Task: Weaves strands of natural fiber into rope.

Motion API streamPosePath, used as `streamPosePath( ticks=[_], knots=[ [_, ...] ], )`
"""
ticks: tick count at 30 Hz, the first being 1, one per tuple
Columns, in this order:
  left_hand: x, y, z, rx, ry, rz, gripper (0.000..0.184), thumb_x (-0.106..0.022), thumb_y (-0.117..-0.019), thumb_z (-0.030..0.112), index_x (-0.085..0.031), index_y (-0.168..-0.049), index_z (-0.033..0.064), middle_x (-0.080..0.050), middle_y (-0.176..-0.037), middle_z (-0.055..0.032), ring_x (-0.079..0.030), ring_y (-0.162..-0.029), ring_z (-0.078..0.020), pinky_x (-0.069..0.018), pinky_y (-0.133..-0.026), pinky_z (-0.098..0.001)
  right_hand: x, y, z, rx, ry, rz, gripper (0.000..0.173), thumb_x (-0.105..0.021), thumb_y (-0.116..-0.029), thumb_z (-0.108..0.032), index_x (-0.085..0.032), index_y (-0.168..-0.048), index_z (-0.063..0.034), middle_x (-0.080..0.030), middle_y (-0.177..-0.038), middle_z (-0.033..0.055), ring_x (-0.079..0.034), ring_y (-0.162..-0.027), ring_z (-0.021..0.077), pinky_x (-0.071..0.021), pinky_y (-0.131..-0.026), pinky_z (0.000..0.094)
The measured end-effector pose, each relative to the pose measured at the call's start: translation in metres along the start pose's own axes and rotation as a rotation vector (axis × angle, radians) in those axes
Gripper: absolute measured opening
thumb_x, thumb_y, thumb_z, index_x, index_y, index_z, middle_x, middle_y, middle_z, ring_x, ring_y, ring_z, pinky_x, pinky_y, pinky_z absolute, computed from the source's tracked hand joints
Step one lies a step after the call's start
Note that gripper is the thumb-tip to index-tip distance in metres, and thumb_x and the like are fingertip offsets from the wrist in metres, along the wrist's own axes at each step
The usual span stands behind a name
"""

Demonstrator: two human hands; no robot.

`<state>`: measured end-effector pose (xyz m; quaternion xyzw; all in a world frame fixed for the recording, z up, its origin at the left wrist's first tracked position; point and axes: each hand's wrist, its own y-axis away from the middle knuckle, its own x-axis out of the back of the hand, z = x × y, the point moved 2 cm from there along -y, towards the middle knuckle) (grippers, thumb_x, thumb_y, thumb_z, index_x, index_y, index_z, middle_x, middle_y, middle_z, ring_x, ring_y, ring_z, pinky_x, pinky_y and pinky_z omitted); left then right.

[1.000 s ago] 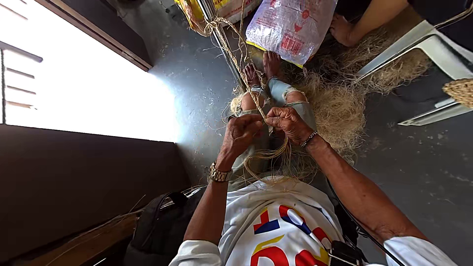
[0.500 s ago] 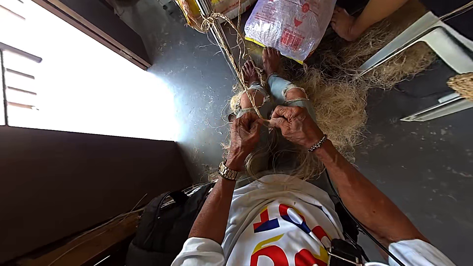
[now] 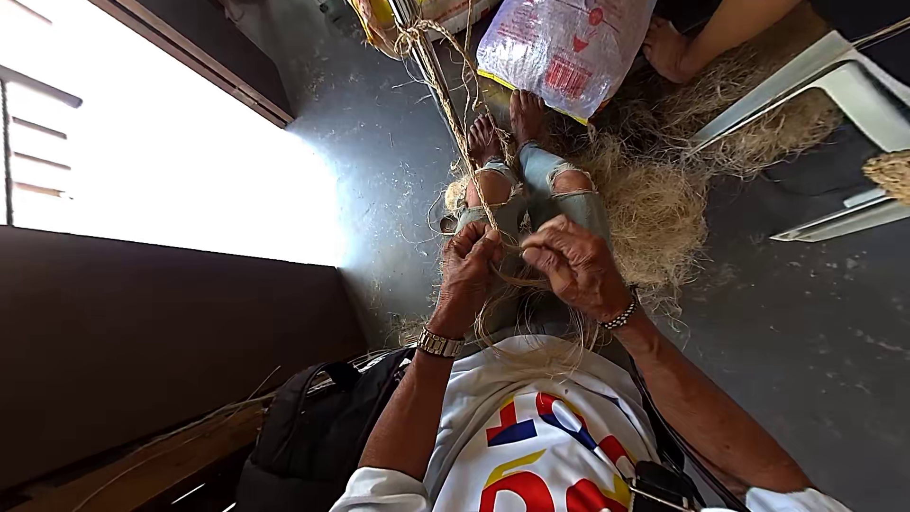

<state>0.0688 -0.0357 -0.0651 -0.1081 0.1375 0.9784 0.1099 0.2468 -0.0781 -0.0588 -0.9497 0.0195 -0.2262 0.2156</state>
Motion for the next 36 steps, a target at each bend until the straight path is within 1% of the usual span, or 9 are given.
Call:
streamPosePath(
  ticks=[4, 7, 10, 13, 16, 21, 29, 33, 36],
  knots=[
    [0.001, -0.002, 0.002, 0.005, 0.006, 0.005, 0.014, -0.055, -0.1028, 0.009, -0.060, -0.089, 0.0110, -0.055, -0.064, 0.0007, -0.044, -0.044, -0.0022, -0.0370, -0.039, -0.0144, -0.001, -0.020, 0.003, -0.360, -0.348, -0.072, 0.027, -0.048, -0.1050, -0.014, -0.067, -0.121, -0.0031, -0.073, -0.103, 0.0071, -0.070, -0.087, 0.0103, -0.0590, -0.077, 0.0279],
    [0.002, -0.004, 0.004, 0.009, 0.044, -0.018, 0.015, -0.055, -0.1017, 0.007, -0.060, -0.088, 0.0106, -0.055, -0.061, 0.0010, -0.044, -0.043, -0.0026, -0.0373, -0.039, -0.0151, -0.019, -0.030, 0.012, -0.753, -0.751, -0.174, 0.031, -0.039, -0.1117, -0.020, -0.066, -0.119, -0.0052, -0.070, -0.089, 0.0075, -0.068, -0.071, 0.0139, -0.0590, -0.064, 0.0296],
    [0.006, -0.006, 0.006, 0.011, 0.077, -0.074, 0.014, -0.054, -0.1014, 0.006, -0.060, -0.090, 0.0097, -0.055, -0.060, 0.0003, -0.046, -0.042, -0.0033, -0.0399, -0.039, -0.0157, -0.031, -0.035, 0.026, -0.903, -0.940, -0.258, 0.037, -0.038, -0.1118, -0.029, -0.067, -0.116, -0.0065, -0.070, -0.082, 0.0084, -0.068, -0.061, 0.0150, -0.0590, -0.055, 0.0289],
    [0.011, -0.007, 0.007, 0.005, 0.103, -0.128, 0.014, -0.056, -0.1001, 0.006, -0.062, -0.088, 0.0099, -0.055, -0.058, 0.0001, -0.045, -0.041, -0.0027, -0.0370, -0.037, -0.0151, -0.038, -0.034, 0.033, -0.865, -0.997, -0.328, 0.032, -0.043, -0.1098, -0.030, -0.068, -0.108, -0.0092, -0.063, -0.068, 0.0042, -0.049, -0.043, 0.0053, -0.0405, -0.038, 0.0181],
    [0.013, -0.008, 0.006, -0.001, 0.097, -0.135, 0.014, -0.057, -0.0992, 0.006, -0.062, -0.087, 0.0104, -0.050, -0.058, 0.0017, -0.041, -0.040, -0.0024, -0.0349, -0.036, -0.0148, -0.039, -0.034, 0.033, -0.790, -1.082, -0.385, 0.025, -0.051, -0.1072, -0.026, -0.064, -0.094, -0.0097, -0.056, -0.062, 0.0014, -0.036, -0.038, 0.0001, -0.0288, -0.034, 0.0138],
    [0.014, -0.008, 0.007, -0.010, 0.088, -0.142, 0.013, -0.057, -0.0983, 0.005, -0.063, -0.088, 0.0093, -0.050, -0.058, 0.0014, -0.042, -0.040, -0.0025, -0.0356, -0.037, -0.0150, -0.038, -0.034, 0.038, -0.628, -1.121, -0.429, 0.013, -0.058, -0.1015, -0.011, -0.064, -0.091, -0.0065, -0.054, -0.060, 0.0025, -0.032, -0.036, -0.0003, -0.0272, -0.032, 0.0139],
    [0.014, -0.005, 0.010, -0.088, -0.029, -0.097, 0.010, -0.060, -0.0986, 0.005, -0.066, -0.091, 0.0082, -0.057, -0.062, -0.0003, -0.046, -0.044, -0.0025, -0.0376, -0.039, -0.0147, -0.033, -0.041, 0.032, -0.528, -0.902, -0.384, 0.014, -0.066, -0.0961, -0.010, -0.066, -0.083, -0.0055, -0.047, -0.053, -0.0006, -0.035, -0.037, 0.0017, -0.0281, -0.034, 0.0165],
    [0.015, 0.000, 0.015, -0.211, -0.339, -0.024, 0.008, -0.063, -0.0956, 0.001, -0.068, -0.095, 0.0076, -0.063, -0.072, 0.0002, -0.049, -0.051, -0.0031, -0.0382, -0.044, -0.0166, -0.033, -0.035, 0.022, -0.371, -0.690, -0.251, 0.015, -0.065, -0.0948, -0.006, -0.065, -0.080, -0.0050, -0.047, -0.053, -0.0001, -0.035, -0.039, 0.0033, -0.0276, -0.037, 0.0174],
    [0.013, 0.006, 0.018, -0.283, -0.615, 0.072, 0.005, -0.066, -0.0948, 0.003, -0.069, -0.093, 0.0064, -0.065, -0.078, -0.0004, -0.057, -0.059, -0.0057, -0.0480, -0.053, -0.0213, -0.035, -0.036, 0.019, -0.219, -0.494, -0.184, 0.013, -0.066, -0.0933, -0.001, -0.066, -0.080, -0.0023, -0.053, -0.057, 0.0015, -0.042, -0.045, 0.0048, -0.0323, -0.041, 0.0189]
  ],
)
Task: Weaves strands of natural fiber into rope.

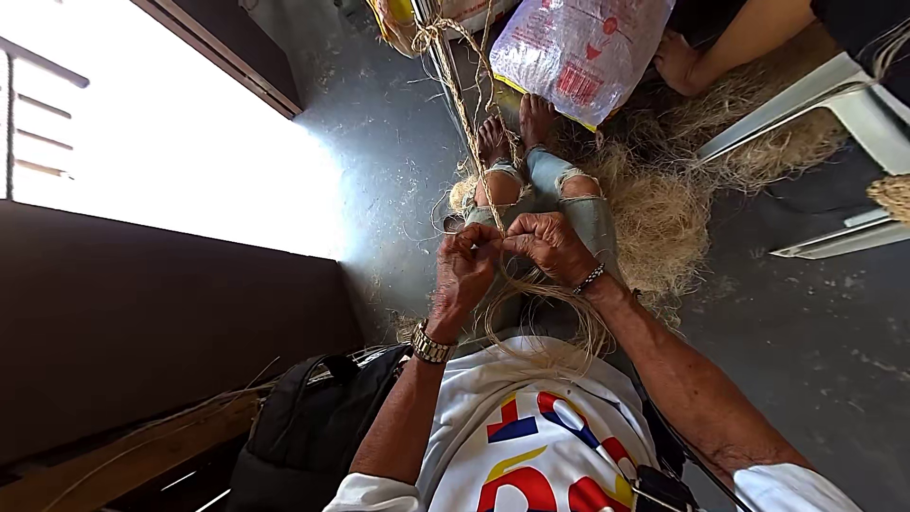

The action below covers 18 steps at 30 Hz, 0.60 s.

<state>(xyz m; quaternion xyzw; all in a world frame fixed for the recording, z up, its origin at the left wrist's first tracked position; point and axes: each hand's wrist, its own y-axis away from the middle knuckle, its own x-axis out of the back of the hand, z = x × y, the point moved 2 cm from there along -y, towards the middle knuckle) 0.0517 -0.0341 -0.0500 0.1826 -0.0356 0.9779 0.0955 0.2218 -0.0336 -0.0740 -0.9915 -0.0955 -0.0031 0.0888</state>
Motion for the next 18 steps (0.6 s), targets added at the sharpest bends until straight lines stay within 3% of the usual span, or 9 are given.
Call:
streamPosePath(
  ticks=[4, 11, 14, 18],
  knots=[
    [-0.004, 0.011, 0.008, -0.002, -0.184, 0.128, 0.008, -0.062, -0.0961, 0.008, -0.067, -0.089, 0.0083, -0.056, -0.065, 0.0030, -0.048, -0.052, -0.0044, -0.0403, -0.049, -0.0218, -0.006, -0.001, 0.002, 0.115, 0.184, 0.042, 0.011, -0.067, -0.0922, -0.003, -0.064, -0.081, -0.0026, -0.052, -0.060, -0.0003, -0.043, -0.048, 0.0028, -0.0356, -0.045, 0.0179],
    [-0.025, 0.041, 0.007, -0.170, -0.267, 0.185, 0.010, -0.058, -0.0934, 0.008, -0.066, -0.087, 0.0064, -0.057, -0.063, 0.0016, -0.052, -0.053, -0.0075, -0.0455, -0.051, -0.0263, -0.012, 0.006, 0.008, 0.034, 0.166, 0.082, 0.009, -0.062, -0.0963, -0.002, -0.065, -0.088, -0.0025, -0.060, -0.065, 0.0017, -0.055, -0.054, 0.0055, -0.0483, -0.052, 0.0215],
    [-0.035, 0.051, 0.006, -0.236, -0.335, 0.146, 0.014, -0.057, -0.0936, 0.008, -0.068, -0.085, 0.0047, -0.061, -0.067, -0.0021, -0.059, -0.059, -0.0117, -0.0511, -0.056, -0.0311, -0.012, 0.010, 0.011, -0.077, 0.005, 0.086, 0.009, -0.060, -0.0989, -0.002, -0.065, -0.091, -0.0029, -0.058, -0.067, 0.0035, -0.050, -0.052, 0.0081, -0.0430, -0.048, 0.0226],
    [-0.038, 0.065, 0.003, -0.297, -0.423, 0.035, 0.018, -0.055, -0.0952, 0.008, -0.069, -0.085, 0.0042, -0.065, -0.073, -0.0059, -0.062, -0.062, -0.0160, -0.0531, -0.057, -0.0340, -0.015, 0.016, 0.012, -0.337, -0.448, 0.090, 0.012, -0.054, -0.1042, -0.007, -0.061, -0.095, -0.0051, -0.056, -0.060, 0.0055, -0.040, -0.041, 0.0058, -0.0326, -0.039, 0.0189]
  ],
)
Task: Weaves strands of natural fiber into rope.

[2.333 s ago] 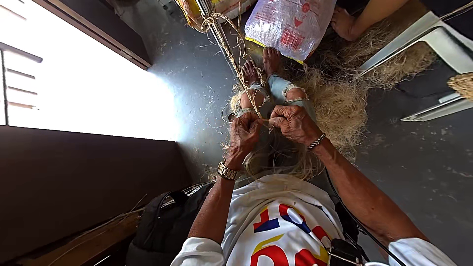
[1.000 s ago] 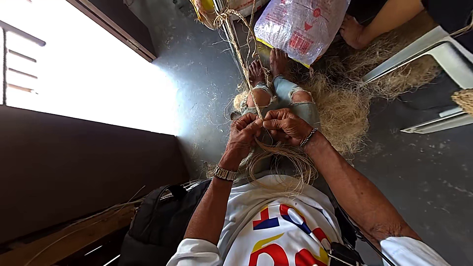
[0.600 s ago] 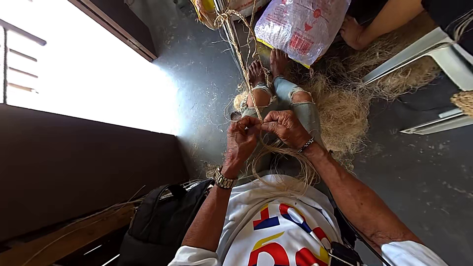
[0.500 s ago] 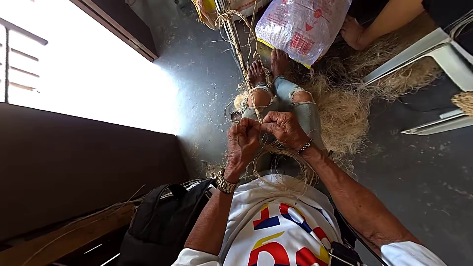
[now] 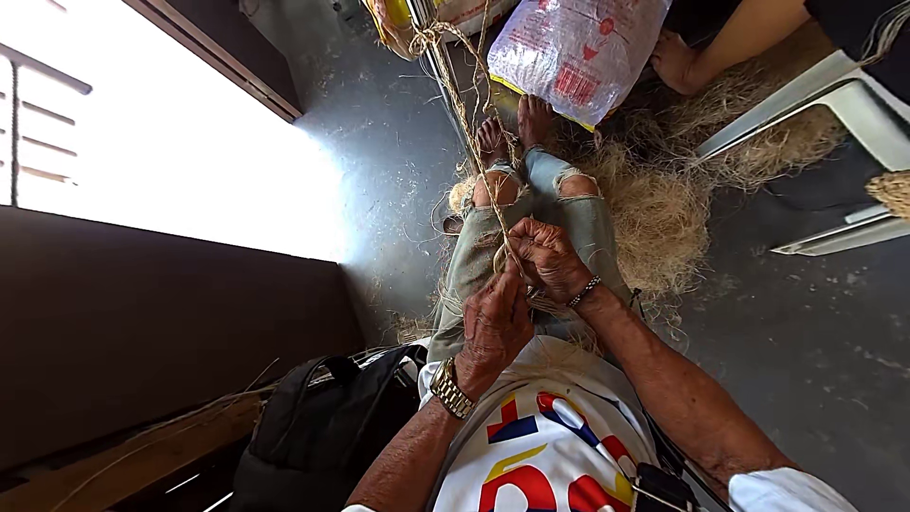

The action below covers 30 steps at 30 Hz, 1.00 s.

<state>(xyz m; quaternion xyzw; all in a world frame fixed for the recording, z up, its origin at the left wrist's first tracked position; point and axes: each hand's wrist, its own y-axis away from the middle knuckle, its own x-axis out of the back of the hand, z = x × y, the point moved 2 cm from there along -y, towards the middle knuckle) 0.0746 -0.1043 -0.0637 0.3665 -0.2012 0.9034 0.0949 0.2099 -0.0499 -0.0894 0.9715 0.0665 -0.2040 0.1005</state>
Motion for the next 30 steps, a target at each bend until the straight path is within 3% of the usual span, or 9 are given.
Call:
streamPosePath(
  ticks=[4, 8, 12, 14, 16, 18, 20, 25, 30],
  knots=[
    [0.014, 0.019, -0.004, -0.007, 0.113, -0.115, 0.016, -0.058, -0.0957, 0.009, -0.072, -0.089, 0.0055, -0.066, -0.076, -0.0033, -0.062, -0.066, -0.0103, -0.0527, -0.060, -0.0277, -0.004, 0.003, 0.002, -0.110, -0.220, -0.042, 0.016, -0.048, -0.1056, -0.008, -0.059, -0.094, -0.0096, -0.040, -0.055, -0.0023, -0.036, -0.041, 0.0045, -0.0345, -0.040, 0.0181],
    [0.046, 0.012, -0.012, 0.061, 0.199, 0.091, 0.023, -0.067, -0.0955, 0.019, -0.073, -0.107, 0.0006, -0.069, -0.100, -0.0097, -0.066, -0.092, -0.0144, -0.0568, -0.082, -0.0315, -0.001, 0.002, 0.001, -0.082, -0.241, -0.044, 0.017, -0.048, -0.1048, -0.006, -0.060, -0.093, -0.0095, -0.037, -0.053, -0.0040, -0.034, -0.040, 0.0030, -0.0337, -0.039, 0.0170],
    [0.054, -0.016, -0.021, 0.200, 0.164, 0.033, 0.066, -0.064, -0.0957, 0.043, -0.051, -0.146, 0.0024, -0.068, -0.120, -0.0077, -0.064, -0.107, -0.0151, -0.0541, -0.087, -0.0351, -0.002, 0.000, -0.001, -0.063, -0.194, -0.049, 0.016, -0.050, -0.1036, -0.006, -0.060, -0.091, -0.0097, -0.041, -0.055, -0.0037, -0.036, -0.041, 0.0028, -0.0339, -0.040, 0.0166],
    [0.043, -0.031, -0.021, 0.287, 0.272, -0.088, 0.068, -0.067, -0.0938, 0.034, -0.045, -0.151, 0.0053, -0.071, -0.114, -0.0035, -0.067, -0.099, -0.0118, -0.0564, -0.085, -0.0341, -0.004, -0.002, -0.001, -0.034, -0.169, -0.049, 0.017, -0.052, -0.1028, -0.006, -0.061, -0.088, -0.0095, -0.044, -0.057, -0.0028, -0.037, -0.043, 0.0028, -0.0346, -0.041, 0.0171],
    [0.030, -0.040, -0.021, 0.335, 0.412, -0.140, 0.047, -0.067, -0.0951, 0.017, -0.058, -0.139, 0.0046, -0.072, -0.097, -0.0022, -0.067, -0.081, -0.0085, -0.0577, -0.075, -0.0291, -0.004, -0.001, -0.003, -0.010, -0.138, -0.046, 0.019, -0.054, -0.1023, -0.007, -0.060, -0.084, -0.0106, -0.046, -0.057, -0.0026, -0.036, -0.043, 0.0019, -0.0332, -0.041, 0.0166],
    [0.024, -0.042, -0.024, 0.311, 0.492, -0.153, 0.016, -0.061, -0.0983, 0.010, -0.070, -0.110, 0.0043, -0.067, -0.078, 0.0016, -0.061, -0.066, -0.0047, -0.0535, -0.064, -0.0232, 0.000, -0.001, -0.005, 0.007, -0.115, -0.056, 0.021, -0.054, -0.1008, -0.007, -0.060, -0.082, -0.0122, -0.046, -0.057, -0.0041, -0.035, -0.043, 0.0011, -0.0325, -0.041, 0.0160],
    [0.030, -0.039, -0.034, 0.291, 0.584, -0.212, 0.017, -0.054, -0.1017, 0.011, -0.069, -0.094, 0.0077, -0.060, -0.070, 0.0060, -0.054, -0.060, -0.0016, -0.0470, -0.059, -0.0195, 0.005, 0.000, -0.007, 0.006, -0.130, -0.083, 0.021, -0.053, -0.1009, -0.006, -0.061, -0.083, -0.0123, -0.047, -0.056, -0.0045, -0.035, -0.041, 0.0008, -0.0333, -0.040, 0.0154],
    [0.069, -0.008, -0.072, 0.428, 0.936, -0.349, 0.021, -0.058, -0.1015, 0.026, -0.068, -0.084, 0.0199, -0.057, -0.070, 0.0110, -0.050, -0.062, 0.0009, -0.0446, -0.061, -0.0184, 0.008, 0.001, -0.007, -0.009, -0.156, -0.092, 0.018, -0.054, -0.1016, -0.009, -0.062, -0.085, -0.0108, -0.040, -0.051, -0.0050, -0.032, -0.038, 0.0012, -0.0322, -0.037, 0.0165],
    [0.107, 0.038, -0.118, 0.622, 1.159, -0.233, 0.016, -0.069, -0.0964, 0.031, -0.071, -0.084, 0.0205, -0.061, -0.072, 0.0093, -0.060, -0.068, -0.0031, -0.0540, -0.071, -0.0228, 0.014, 0.004, -0.002, -0.017, -0.183, -0.066, 0.018, -0.054, -0.1017, -0.010, -0.063, -0.086, -0.0117, -0.043, -0.053, -0.0042, -0.031, -0.038, 0.0000, -0.0315, -0.036, 0.0150]
  ],
)
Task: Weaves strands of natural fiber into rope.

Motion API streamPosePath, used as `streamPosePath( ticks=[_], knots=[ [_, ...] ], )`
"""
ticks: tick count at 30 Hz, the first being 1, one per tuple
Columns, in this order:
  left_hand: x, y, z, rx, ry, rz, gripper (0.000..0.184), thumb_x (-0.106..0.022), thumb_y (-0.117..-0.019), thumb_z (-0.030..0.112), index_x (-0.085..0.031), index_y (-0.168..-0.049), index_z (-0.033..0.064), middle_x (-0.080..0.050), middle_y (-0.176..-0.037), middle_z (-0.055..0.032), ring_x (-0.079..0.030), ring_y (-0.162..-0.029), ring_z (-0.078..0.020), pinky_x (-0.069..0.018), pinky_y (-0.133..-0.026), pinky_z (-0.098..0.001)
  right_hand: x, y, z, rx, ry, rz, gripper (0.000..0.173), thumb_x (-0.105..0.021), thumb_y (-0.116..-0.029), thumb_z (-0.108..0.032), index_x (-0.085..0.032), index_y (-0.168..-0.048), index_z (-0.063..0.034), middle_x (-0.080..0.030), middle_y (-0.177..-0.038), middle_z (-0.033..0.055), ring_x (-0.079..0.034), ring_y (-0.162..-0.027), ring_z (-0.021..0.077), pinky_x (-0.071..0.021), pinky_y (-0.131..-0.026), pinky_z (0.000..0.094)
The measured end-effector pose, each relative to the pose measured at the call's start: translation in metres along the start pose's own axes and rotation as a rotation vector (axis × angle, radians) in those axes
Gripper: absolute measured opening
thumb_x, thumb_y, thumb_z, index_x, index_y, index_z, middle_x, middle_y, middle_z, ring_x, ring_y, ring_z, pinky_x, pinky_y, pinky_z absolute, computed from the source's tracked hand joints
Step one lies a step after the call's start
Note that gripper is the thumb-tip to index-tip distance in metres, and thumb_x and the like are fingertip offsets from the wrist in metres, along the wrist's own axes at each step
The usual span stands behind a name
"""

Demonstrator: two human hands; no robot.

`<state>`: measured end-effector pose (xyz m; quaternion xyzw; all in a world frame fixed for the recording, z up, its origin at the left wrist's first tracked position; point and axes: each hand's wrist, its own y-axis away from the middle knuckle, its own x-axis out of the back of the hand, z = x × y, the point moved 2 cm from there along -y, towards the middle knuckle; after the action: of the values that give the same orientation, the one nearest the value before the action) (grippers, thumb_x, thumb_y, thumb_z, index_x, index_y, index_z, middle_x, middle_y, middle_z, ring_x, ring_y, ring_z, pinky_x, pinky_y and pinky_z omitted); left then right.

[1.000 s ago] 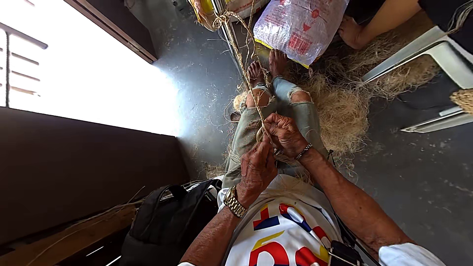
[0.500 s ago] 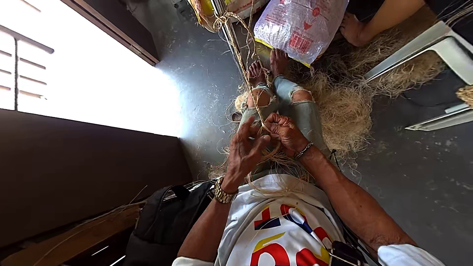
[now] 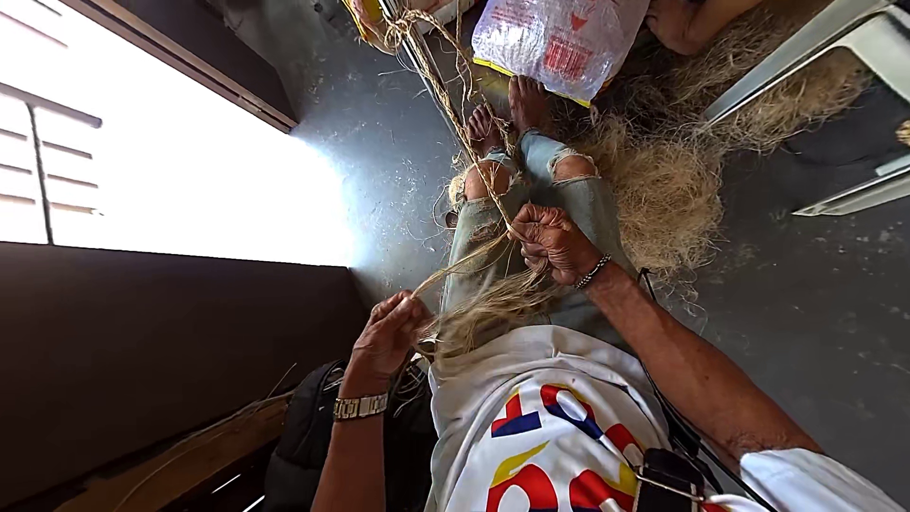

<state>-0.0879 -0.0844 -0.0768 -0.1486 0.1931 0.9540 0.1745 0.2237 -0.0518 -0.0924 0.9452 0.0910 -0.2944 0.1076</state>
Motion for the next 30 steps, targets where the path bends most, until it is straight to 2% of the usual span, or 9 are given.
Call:
streamPosePath(
  ticks=[2, 4, 7, 12, 16, 19, 22, 26, 30],
  knots=[
    [0.025, 0.012, -0.003, 0.078, -0.140, 0.282, 0.016, -0.062, -0.0972, 0.024, -0.070, -0.087, 0.0132, -0.068, -0.078, 0.0017, -0.066, -0.072, -0.0076, -0.0588, -0.070, -0.0260, 0.000, 0.000, 0.000, 0.009, -0.005, -0.010, 0.018, -0.055, -0.1010, -0.011, -0.062, -0.084, -0.0122, -0.038, -0.051, -0.0047, -0.029, -0.037, 0.0004, -0.0296, -0.036, 0.0154],
    [0.039, 0.015, -0.001, 0.142, -0.565, 0.538, 0.023, -0.057, -0.1026, 0.024, -0.068, -0.102, 0.0046, -0.067, -0.085, -0.0010, -0.063, -0.074, -0.0081, -0.0541, -0.069, -0.0269, 0.000, 0.000, -0.003, 0.020, 0.007, -0.022, 0.019, -0.054, -0.1017, -0.010, -0.061, -0.084, -0.0114, -0.037, -0.051, -0.0045, -0.030, -0.037, 0.0009, -0.0293, -0.036, 0.0158],
    [0.021, 0.009, 0.022, -0.025, -0.934, 0.658, 0.035, -0.059, -0.1018, 0.030, -0.067, -0.117, -0.0007, -0.068, -0.096, -0.0065, -0.062, -0.082, -0.0104, -0.0526, -0.077, -0.0327, 0.001, -0.002, -0.002, 0.033, 0.042, -0.039, 0.019, -0.054, -0.1017, -0.010, -0.061, -0.084, -0.0112, -0.039, -0.051, -0.0038, -0.030, -0.037, 0.0008, -0.0296, -0.036, 0.0159],
    [-0.062, -0.031, 0.044, -0.312, -0.971, 0.333, 0.040, -0.060, -0.1002, 0.030, -0.065, -0.129, 0.0021, -0.069, -0.122, -0.0112, -0.067, -0.111, -0.0177, -0.0559, -0.095, -0.0411, -0.007, -0.004, -0.004, 0.011, 0.084, -0.045, 0.020, -0.054, -0.1014, -0.010, -0.060, -0.082, -0.0117, -0.040, -0.052, -0.0044, -0.031, -0.038, 0.0014, -0.0310, -0.037, 0.0165],
    [-0.119, -0.071, 0.032, -0.363, -0.875, 0.040, 0.031, -0.062, -0.0986, 0.011, -0.067, -0.128, 0.0011, -0.073, -0.110, -0.0076, -0.071, -0.093, -0.0107, -0.0599, -0.084, -0.0320, -0.006, -0.005, -0.007, 0.053, 0.150, -0.038, 0.021, -0.055, -0.1012, -0.009, -0.058, -0.081, -0.0109, -0.043, -0.054, -0.0036, -0.034, -0.040, 0.0021, -0.0334, -0.039, 0.0168],
    [-0.132, -0.087, 0.019, -0.381, -0.810, 0.056, 0.015, -0.060, -0.0989, 0.005, -0.072, -0.107, 0.0023, -0.070, -0.084, -0.0017, -0.062, -0.065, -0.0050, -0.0540, -0.060, -0.0233, -0.003, -0.005, -0.009, 0.089, 0.205, -0.032, 0.020, -0.056, -0.1007, -0.008, -0.058, -0.081, -0.0097, -0.043, -0.053, -0.0029, -0.036, -0.041, 0.0029, -0.0339, -0.040, 0.0173],
    [-0.132, -0.090, 0.013, -0.424, -0.858, 0.125, 0.018, -0.052, -0.0993, 0.004, -0.070, -0.094, 0.0044, -0.061, -0.073, 0.0020, -0.053, -0.059, -0.0026, -0.0450, -0.055, -0.0199, -0.003, -0.004, -0.007, 0.150, 0.306, -0.034, 0.019, -0.058, -0.1007, -0.008, -0.059, -0.082, -0.0081, -0.044, -0.054, -0.0013, -0.036, -0.041, 0.0040, -0.0326, -0.039, 0.0181],
    [-0.123, -0.091, 0.008, -0.412, -0.803, 0.102, 0.019, -0.050, -0.1011, 0.009, -0.067, -0.094, 0.0072, -0.057, -0.070, 0.0030, -0.051, -0.057, -0.0036, -0.0423, -0.052, -0.0204, -0.004, -0.005, -0.002, 0.150, 0.297, -0.020, 0.020, -0.057, -0.1009, -0.008, -0.060, -0.081, -0.0078, -0.043, -0.054, -0.0015, -0.035, -0.041, 0.0040, -0.0315, -0.039, 0.0178],
    [-0.121, -0.091, 0.006, -0.381, -0.736, 0.019, 0.009, -0.065, -0.0945, 0.017, -0.067, -0.097, 0.0086, -0.057, -0.068, 0.0041, -0.050, -0.053, -0.0038, -0.0426, -0.050, -0.0201, -0.004, -0.003, -0.001, 0.115, 0.223, -0.017, 0.019, -0.055, -0.1027, -0.009, -0.062, -0.085, -0.0065, -0.046, -0.056, -0.0012, -0.038, -0.042, 0.0034, -0.0346, -0.040, 0.0171]
  ],
)
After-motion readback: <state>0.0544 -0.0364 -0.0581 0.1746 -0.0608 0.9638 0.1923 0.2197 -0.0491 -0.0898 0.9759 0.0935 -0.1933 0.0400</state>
